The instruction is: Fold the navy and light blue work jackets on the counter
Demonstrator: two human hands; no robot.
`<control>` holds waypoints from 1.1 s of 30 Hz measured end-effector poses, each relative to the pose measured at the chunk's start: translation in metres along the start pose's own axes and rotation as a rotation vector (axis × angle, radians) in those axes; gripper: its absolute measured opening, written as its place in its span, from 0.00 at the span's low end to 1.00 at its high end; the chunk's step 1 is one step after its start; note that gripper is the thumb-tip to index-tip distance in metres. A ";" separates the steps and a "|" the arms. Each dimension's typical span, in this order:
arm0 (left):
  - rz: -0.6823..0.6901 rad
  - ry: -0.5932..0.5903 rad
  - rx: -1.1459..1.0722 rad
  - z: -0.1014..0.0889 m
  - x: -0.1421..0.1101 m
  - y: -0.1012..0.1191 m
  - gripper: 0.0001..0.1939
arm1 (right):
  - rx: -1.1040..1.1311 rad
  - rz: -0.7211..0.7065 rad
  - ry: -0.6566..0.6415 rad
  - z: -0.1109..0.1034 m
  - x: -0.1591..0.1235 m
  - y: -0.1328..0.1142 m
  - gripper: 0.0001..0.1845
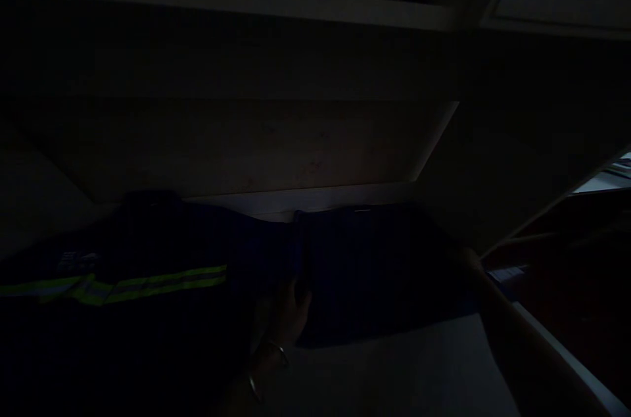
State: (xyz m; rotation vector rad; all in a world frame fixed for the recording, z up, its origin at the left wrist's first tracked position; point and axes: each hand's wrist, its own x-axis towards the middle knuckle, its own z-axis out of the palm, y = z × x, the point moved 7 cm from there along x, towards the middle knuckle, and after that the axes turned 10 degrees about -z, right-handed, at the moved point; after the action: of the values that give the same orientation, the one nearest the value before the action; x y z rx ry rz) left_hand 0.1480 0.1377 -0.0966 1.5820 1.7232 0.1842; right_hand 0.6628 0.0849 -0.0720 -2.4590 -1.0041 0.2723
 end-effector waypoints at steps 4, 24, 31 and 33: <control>-0.053 -0.044 -0.191 0.010 0.017 0.013 0.30 | -0.001 0.151 -0.002 0.020 -0.012 0.014 0.28; 0.209 0.200 0.513 -0.018 -0.028 0.063 0.23 | 0.117 0.338 0.162 0.017 -0.019 0.032 0.27; 0.133 0.076 0.155 -0.001 -0.013 0.057 0.20 | 0.168 0.174 0.246 0.011 -0.033 0.016 0.33; 0.113 0.018 0.100 0.005 -0.005 0.050 0.17 | 0.258 0.158 0.288 0.011 -0.033 0.019 0.35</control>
State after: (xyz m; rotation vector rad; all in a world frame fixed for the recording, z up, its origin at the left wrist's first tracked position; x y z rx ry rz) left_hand 0.1901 0.1425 -0.0691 1.7573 1.6805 0.1718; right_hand 0.6472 0.0539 -0.0909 -2.2619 -0.6144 0.0872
